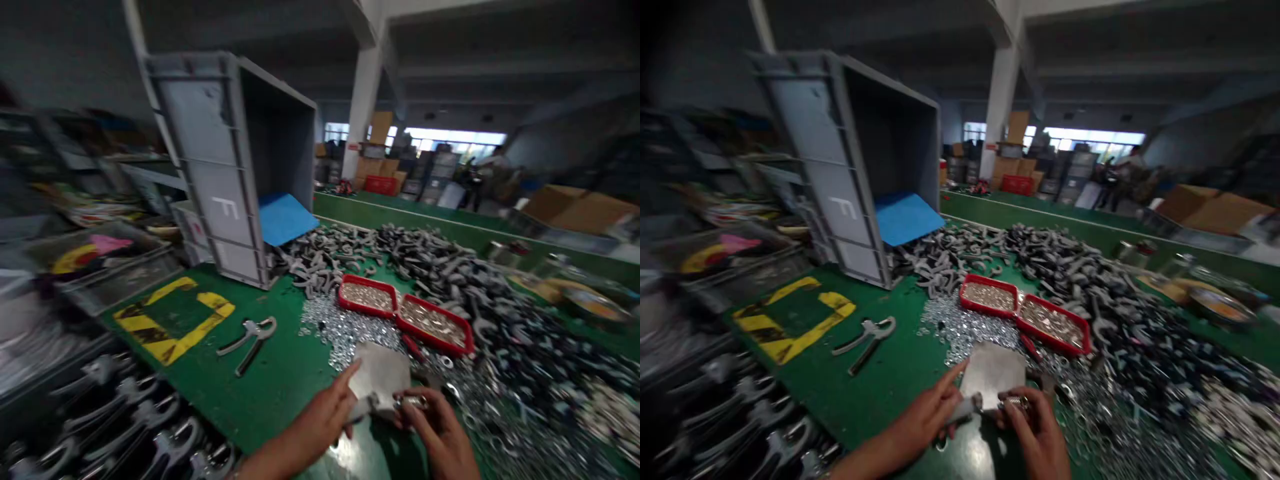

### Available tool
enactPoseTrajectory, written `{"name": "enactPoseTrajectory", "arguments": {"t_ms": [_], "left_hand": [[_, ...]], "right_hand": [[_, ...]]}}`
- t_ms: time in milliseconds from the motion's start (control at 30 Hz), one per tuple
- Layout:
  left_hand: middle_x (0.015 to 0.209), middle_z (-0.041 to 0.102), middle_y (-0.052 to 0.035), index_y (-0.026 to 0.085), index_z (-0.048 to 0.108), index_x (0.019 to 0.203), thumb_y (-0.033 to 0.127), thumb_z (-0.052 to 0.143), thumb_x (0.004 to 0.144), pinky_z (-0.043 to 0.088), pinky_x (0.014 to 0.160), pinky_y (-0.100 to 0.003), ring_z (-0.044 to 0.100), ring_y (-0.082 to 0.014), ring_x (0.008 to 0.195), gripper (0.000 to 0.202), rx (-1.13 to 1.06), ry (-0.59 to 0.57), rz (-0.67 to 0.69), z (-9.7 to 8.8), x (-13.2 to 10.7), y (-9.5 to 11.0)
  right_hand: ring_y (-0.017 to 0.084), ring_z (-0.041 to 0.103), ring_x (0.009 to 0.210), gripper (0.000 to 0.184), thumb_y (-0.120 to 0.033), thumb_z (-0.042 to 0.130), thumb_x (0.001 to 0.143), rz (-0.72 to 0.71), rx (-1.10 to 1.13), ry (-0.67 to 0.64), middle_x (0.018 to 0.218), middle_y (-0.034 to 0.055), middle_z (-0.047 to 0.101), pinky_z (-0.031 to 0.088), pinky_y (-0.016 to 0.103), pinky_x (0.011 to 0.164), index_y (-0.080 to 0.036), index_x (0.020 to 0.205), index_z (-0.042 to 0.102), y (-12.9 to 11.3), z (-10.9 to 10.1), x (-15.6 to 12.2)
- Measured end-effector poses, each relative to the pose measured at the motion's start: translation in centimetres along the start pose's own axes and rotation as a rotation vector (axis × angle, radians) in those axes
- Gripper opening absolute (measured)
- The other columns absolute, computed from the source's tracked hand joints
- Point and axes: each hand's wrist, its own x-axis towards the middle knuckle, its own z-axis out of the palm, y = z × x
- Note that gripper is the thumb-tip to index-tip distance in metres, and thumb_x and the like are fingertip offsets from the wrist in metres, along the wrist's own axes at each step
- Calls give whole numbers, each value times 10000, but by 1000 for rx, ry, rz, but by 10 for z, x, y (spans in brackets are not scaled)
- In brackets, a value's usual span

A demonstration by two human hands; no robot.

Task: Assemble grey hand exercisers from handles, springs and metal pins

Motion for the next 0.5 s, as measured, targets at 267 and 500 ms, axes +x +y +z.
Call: {"name": "enactPoseTrajectory", "arguments": {"t_ms": [267, 500], "left_hand": [[844, 605, -24, 200, 430, 1237, 460, 450, 988, 415, 621, -259, 551, -122, 624, 360, -20, -169, -15, 25, 31, 1], [683, 509, 44, 188, 365, 1172, 491, 389, 1001, 396, 604, -247, 491, -122, 596, 349, 52, -123, -72, 54, 55, -13]], "right_hand": [[203, 699, 696, 371, -459, 788, 747, 147, 347, 113, 818, 43, 745, 521, 310, 688, -206, 968, 629, 29, -15, 3], [201, 705, 763, 323, -425, 764, 788, 118, 462, 155, 877, 26, 733, 524, 327, 764, -225, 990, 612, 27, -10, 9]]}}
